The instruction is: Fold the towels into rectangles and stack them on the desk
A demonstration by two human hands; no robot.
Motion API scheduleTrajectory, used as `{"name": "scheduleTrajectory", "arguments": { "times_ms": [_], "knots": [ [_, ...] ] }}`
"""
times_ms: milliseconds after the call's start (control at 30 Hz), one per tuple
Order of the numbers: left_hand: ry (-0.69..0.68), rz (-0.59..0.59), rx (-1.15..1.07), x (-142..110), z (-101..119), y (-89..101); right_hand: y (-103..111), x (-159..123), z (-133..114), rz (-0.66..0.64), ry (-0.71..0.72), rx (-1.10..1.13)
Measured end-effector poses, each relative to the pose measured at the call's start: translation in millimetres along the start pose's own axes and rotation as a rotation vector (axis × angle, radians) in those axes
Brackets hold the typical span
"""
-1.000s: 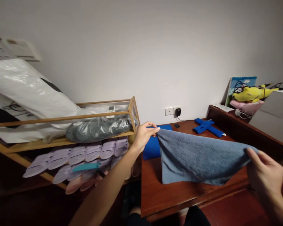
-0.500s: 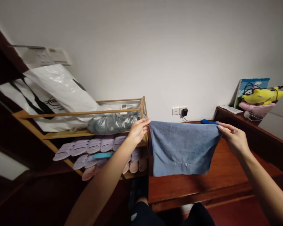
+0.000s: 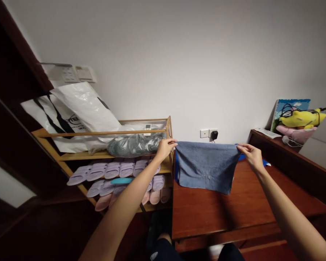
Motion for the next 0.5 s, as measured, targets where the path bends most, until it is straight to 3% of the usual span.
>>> {"name": "scheduleTrajectory", "arguments": {
  "times_ms": [267, 500],
  "knots": [
    [-0.13, -0.068, 0.105, -5.3, 13.0, 5.8, 8.2, 3.0, -15.4, -0.016, 0.095, -0.165],
    [-0.206, -0.183, 0.12, -21.3, 62.7, 14.3, 40.6, -16.8, -55.4, 0.001, 0.122, -0.136]
  ]
}}
Point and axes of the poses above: each hand's wrist, its own x-axis towards the middle knuckle, its own y-axis out of the back of the hand, z = x × y, the point moved 9 cm from there along x, towards the middle knuckle, and after that the axes turned 7 degrees about z, right-handed, at the moved point
